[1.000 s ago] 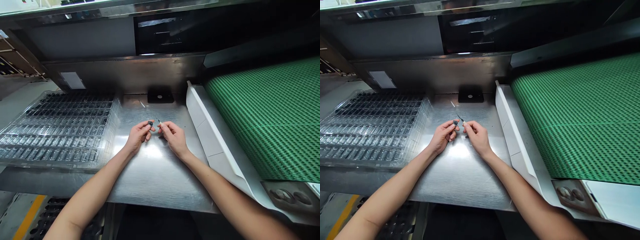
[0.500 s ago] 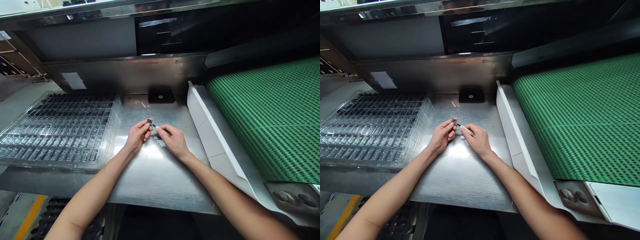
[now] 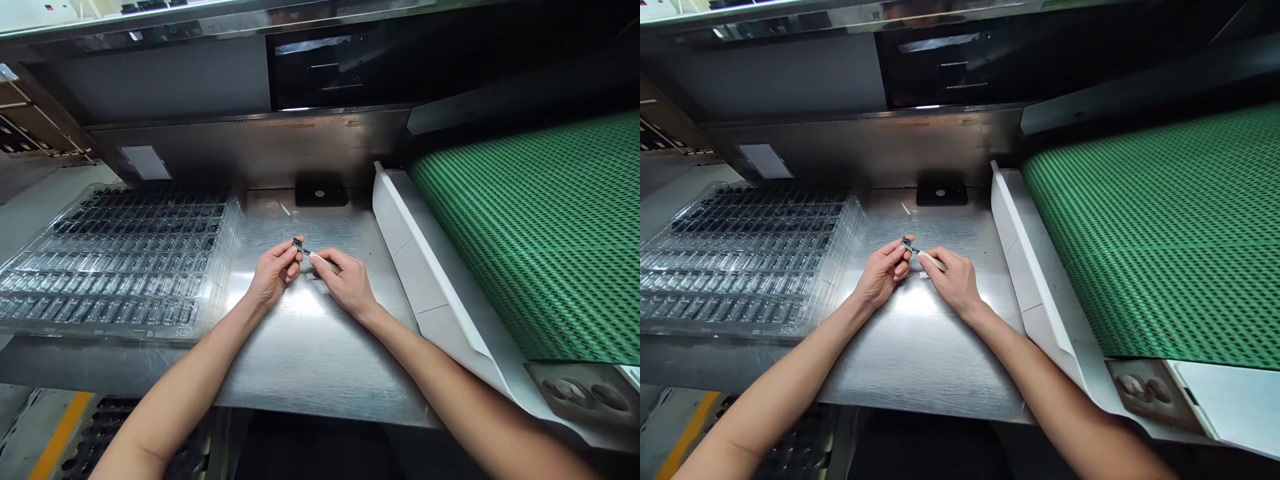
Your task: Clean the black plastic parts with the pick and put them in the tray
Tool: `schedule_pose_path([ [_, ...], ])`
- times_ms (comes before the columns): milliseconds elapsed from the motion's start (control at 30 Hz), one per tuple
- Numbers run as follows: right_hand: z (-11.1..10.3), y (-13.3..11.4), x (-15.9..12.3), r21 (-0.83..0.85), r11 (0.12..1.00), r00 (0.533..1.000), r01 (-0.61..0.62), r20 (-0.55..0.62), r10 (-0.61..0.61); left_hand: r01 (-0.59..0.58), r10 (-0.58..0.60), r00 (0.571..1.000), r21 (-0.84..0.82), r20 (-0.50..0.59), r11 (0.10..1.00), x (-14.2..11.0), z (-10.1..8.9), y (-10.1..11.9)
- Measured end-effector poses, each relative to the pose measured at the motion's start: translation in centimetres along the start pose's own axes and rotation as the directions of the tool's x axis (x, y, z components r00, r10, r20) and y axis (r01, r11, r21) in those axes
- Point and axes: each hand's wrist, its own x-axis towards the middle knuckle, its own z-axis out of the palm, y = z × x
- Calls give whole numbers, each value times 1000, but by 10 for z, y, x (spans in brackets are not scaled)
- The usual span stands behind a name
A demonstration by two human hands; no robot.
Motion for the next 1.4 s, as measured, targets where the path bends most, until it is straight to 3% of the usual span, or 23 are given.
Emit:
schedule_pose_path([
  [400, -2, 2, 1, -45, 999, 998, -15, -62, 12, 14, -14, 1000, 1, -13, 1000, 1, -2, 1],
  [800, 1, 4, -1, -63, 998, 1000, 17, -19, -18, 15, -15, 1000, 0, -5, 1000, 1, -3, 0],
  [1400, -2, 0, 1, -21, 1000, 999, 11, -45, -12, 30, -31, 999, 7, 11, 1000, 1, -4, 1],
])
